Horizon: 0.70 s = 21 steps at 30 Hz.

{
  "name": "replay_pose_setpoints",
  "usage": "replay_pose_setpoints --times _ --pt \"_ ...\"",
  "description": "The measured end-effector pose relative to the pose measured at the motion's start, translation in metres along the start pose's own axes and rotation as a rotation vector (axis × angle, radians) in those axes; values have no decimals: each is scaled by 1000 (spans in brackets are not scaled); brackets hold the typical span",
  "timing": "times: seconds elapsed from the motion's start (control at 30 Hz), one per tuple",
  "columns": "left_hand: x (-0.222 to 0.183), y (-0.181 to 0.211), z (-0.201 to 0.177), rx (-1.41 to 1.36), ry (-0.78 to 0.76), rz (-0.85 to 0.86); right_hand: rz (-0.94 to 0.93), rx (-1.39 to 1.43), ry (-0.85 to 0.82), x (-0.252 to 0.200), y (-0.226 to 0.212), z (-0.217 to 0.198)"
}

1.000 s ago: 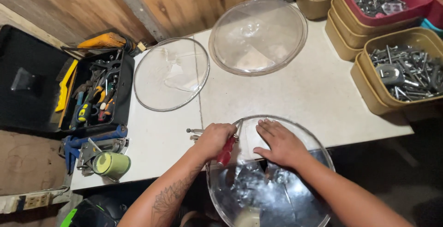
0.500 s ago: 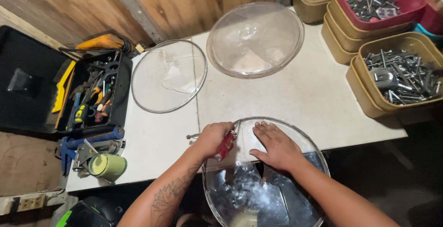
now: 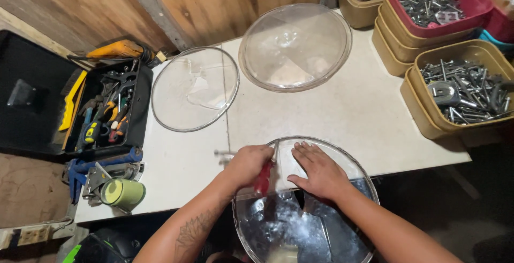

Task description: Cleaning and adjusting drum heads using a screwdriver and a cloth at a repair bench

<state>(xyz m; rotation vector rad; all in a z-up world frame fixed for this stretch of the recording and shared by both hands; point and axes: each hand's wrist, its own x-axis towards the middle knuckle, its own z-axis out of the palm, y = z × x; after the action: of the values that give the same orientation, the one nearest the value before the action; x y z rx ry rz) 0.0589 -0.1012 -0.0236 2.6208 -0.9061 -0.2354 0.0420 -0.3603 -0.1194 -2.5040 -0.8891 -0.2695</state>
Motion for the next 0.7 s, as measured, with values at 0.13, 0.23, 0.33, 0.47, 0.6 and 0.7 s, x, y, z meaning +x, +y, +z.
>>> replay_pose_setpoints --times 0.13,0.23,0.33,0.47,0.6,0.7 --pt "-1 -8 11 -139 7 -235 9 6 14 0 2 4" --pt "3 8 2 190 47 49 9 14 4 0 2 4" --pt "4 1 0 -20 22 1 12 21 12 -1 1 4" --pt "7 3 5 13 8 -95 12 21 14 0 -1 0" --pt "8 10 -10 -82 -15 -147 13 23 25 0 1 2" --pt "9 -5 3 -152 -16 -254 10 30 31 1 0 0"
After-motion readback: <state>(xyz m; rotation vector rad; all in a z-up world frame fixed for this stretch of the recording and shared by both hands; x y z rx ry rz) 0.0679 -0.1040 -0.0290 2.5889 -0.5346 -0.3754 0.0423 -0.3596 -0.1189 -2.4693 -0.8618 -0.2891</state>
